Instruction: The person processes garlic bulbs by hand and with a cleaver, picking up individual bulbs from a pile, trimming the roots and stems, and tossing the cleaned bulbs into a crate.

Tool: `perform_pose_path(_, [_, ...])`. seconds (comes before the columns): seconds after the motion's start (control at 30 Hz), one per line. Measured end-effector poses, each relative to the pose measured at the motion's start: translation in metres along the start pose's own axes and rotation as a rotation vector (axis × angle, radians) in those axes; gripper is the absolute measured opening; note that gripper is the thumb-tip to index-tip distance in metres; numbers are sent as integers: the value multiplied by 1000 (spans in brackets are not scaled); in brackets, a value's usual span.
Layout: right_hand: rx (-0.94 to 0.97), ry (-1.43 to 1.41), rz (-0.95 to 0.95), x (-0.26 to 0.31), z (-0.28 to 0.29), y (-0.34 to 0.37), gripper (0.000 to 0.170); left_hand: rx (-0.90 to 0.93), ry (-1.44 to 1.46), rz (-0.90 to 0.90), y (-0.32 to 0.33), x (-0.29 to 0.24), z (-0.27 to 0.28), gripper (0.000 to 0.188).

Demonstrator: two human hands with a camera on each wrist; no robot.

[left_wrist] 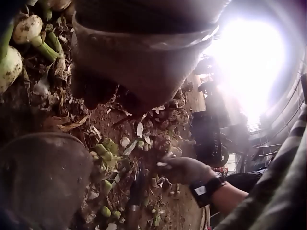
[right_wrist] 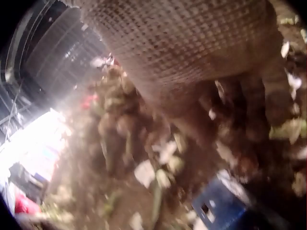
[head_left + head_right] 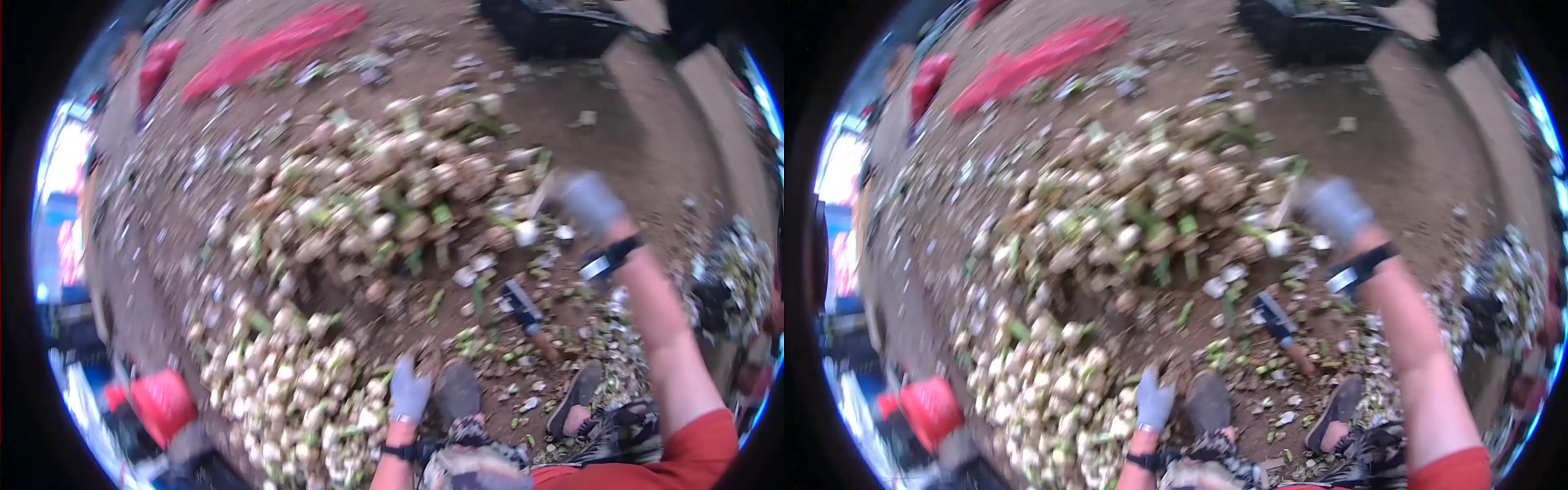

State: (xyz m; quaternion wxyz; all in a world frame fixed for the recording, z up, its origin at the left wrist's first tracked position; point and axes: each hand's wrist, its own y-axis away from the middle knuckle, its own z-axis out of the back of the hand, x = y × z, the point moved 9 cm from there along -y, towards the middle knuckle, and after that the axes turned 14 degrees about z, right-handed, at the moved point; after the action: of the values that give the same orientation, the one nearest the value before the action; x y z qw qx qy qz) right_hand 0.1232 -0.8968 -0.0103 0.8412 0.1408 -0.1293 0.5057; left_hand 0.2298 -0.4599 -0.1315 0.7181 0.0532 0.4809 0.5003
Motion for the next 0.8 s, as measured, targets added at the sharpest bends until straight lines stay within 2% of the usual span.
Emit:
perform_pose_path(0.03, [-12, 198, 173, 13, 50, -16, 24, -83, -15, -24, -1, 4, 13, 42])
perform_pose_path(0.07, [-365, -535, 202, -38, 66, -16, 41, -148, -42, -42, 0, 6, 23, 40])
perform_pose_path(0.1, [-398, -681, 255, -85, 77, -12, 42, -205, -20, -41, 0, 8, 35, 39])
perform_pose_path(0.13, [-447, -805, 299, -85, 118, -20, 45, -254, 9, -70, -10, 3, 48, 38])
perform_pose_path(0.17, [-522, -1472, 209, -100, 103, -20, 44, -278, 40, -69, -16, -15, 73, 36])
perform_pose_path(0.2, [-477, -1245, 138, -73, 94, -13, 39, -297, 77, -76, -22, -30, 99, 33])
perform_pose_path(0.23, [-431, -1018, 68, -29, 83, -1, 36, -396, 117, -54, -34, -22, 126, 32])
perform_pose_path(0.27, [-346, -741, -119, 2, 65, 12, 30, -498, 150, -33, -46, -11, 156, 30])
perform_pose_path(0.3, [-350, -811, -225, 14, 35, 27, 28, -629, 65, 15, -59, 3, 186, 30])
perform_pose_path(0.33, [-290, -828, -278, 0, -5, 47, 27, -757, -23, 63, -72, 15, 214, 30])
perform_pose_path(0.37, [-142, -774, -241, 0, -36, 62, 29, -798, -97, 129, -89, 26, 236, 36])
perform_pose_path(0.4, [-95, -709, -323, 5, -60, 80, 31, -840, -175, 197, -106, 38, 258, 42])
perform_pose_path(0.43, [88, -679, -282, -9, -98, 102, 28, -812, -316, 325, -134, 63, 271, 50])
perform_pose_path(0.47, [136, -636, -232, -7, -124, 120, 24, -778, -450, 461, -158, 87, 281, 58])
perform_pose_path(0.5, [238, -507, -183, 7, -137, 133, 21, -681, -440, 518, -178, 99, 283, 63])
perform_pose_path(0.53, [352, -479, -307, 7, -156, 157, 23, -576, -420, 572, -194, 109, 276, 67])
perform_pose_path(0.57, [415, -325, -197, -21, -192, 187, 23, -551, -429, 544, -197, 102, 265, 63])
perform_pose_path(0.6, [448, -495, -385, 20, -184, 192, 23, -528, -439, 515, -199, 88, 254, 58])
perform_pose_path(0.63, [507, -393, -315, 16, -203, 211, 20, -504, -578, 507, -206, 81, 245, 54])
perform_pose_path(0.67, [585, -372, -338, 21, -215, 226, 23, -478, -716, 500, -210, 76, 236, 49])
perform_pose_path(0.73, [535, -428, -492, 50, -214, 230, 26, -513, -800, 464, -200, 60, 222, 42])
perform_pose_path(0.77, [540, -436, -483, 43, -229, 240, 26, -610, -676, 404, -186, 53, 220, 42])
perform_pose_path(0.8, [481, -305, -487, 40, -232, 242, 28, -775, -604, 265, -163, 33, 219, 36])
